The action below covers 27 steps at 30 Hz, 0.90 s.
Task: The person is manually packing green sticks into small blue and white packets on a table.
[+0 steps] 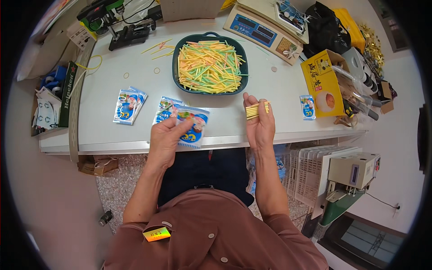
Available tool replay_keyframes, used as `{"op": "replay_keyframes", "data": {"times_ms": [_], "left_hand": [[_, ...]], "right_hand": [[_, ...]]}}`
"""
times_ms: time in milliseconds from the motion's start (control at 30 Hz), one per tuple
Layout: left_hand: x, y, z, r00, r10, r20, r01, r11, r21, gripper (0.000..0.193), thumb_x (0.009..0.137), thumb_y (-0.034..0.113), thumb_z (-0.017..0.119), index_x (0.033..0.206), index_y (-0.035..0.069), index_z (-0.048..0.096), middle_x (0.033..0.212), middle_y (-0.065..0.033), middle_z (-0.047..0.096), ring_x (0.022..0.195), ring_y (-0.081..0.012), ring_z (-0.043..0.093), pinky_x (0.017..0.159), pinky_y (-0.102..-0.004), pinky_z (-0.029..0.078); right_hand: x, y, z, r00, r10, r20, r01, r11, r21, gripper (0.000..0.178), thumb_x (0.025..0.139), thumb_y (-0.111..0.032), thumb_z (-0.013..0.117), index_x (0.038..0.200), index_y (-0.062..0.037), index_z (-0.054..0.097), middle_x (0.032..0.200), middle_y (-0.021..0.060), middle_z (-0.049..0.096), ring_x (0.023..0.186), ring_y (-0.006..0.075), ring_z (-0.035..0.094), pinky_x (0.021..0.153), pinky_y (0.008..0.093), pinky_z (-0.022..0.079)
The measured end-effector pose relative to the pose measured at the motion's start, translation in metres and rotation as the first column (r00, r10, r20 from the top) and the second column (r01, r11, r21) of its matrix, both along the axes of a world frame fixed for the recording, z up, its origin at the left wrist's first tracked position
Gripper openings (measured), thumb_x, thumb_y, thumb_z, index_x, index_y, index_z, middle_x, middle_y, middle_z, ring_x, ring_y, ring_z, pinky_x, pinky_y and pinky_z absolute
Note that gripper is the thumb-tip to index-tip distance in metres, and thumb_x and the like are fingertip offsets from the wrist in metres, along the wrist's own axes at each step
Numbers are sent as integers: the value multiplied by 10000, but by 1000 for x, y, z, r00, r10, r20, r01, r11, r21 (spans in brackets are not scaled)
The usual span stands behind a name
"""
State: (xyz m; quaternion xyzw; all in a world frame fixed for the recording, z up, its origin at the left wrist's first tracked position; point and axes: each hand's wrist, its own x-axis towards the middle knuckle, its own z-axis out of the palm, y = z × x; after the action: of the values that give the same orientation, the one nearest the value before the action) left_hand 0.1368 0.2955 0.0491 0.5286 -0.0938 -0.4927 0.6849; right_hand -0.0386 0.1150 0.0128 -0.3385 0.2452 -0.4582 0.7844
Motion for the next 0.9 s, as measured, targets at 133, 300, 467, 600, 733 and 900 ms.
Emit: {"op": "replay_keyframes", "data": {"times_ms": [133,300,467,600,733,900], "left_hand": [[-1,5,-6,950,-162,267,158,987,35,189,945,143,677,924,-31,748,788,-3,708,679,-17,571,592,-191,451],[-7,4,11,911,-250,330,257,966,20,209,956,147,660,932,-44,742,765,-7,702,680,-20,574,591,-199,462],[-5,8,10,842,-400,362,415,909,39,192,950,130,661,972,-45,738,849,-45,733,750,-55,623,669,-214,506],[-6,10,6,816,-451,361,465,884,52,194,940,122,674,986,-56,734,864,-67,740,772,-71,642,696,-225,518],[-9,8,7,848,-411,334,434,901,7,190,937,122,679,980,-54,735,856,-67,738,767,-74,644,695,-224,518],[-9,8,5,850,-403,340,421,907,20,186,934,134,686,968,-41,739,831,-54,731,743,-63,632,664,-215,507]], "right_hand": [[19,19,36,978,129,166,-122,991,-53,127,1052,-156,449,1108,-59,510,1190,204,651,1303,347,513,1191,463,297],[37,34,61,948,214,235,-185,973,-140,124,1054,-161,438,1121,-67,484,1180,205,658,1324,365,489,1204,484,246],[46,43,70,922,298,246,-234,938,-256,145,1059,-191,433,1143,-77,465,1178,209,660,1335,375,478,1180,490,268],[44,53,70,922,327,208,-276,930,-241,159,1057,-212,446,1138,-77,461,1167,217,661,1326,380,488,1161,503,292],[43,59,63,937,320,141,-273,921,-277,167,1055,-215,444,1134,-68,447,1153,217,666,1309,382,507,1143,510,313],[41,64,59,935,332,126,-291,919,-266,145,1057,-182,412,1127,-58,437,1151,225,665,1313,380,506,1132,512,327]]}}
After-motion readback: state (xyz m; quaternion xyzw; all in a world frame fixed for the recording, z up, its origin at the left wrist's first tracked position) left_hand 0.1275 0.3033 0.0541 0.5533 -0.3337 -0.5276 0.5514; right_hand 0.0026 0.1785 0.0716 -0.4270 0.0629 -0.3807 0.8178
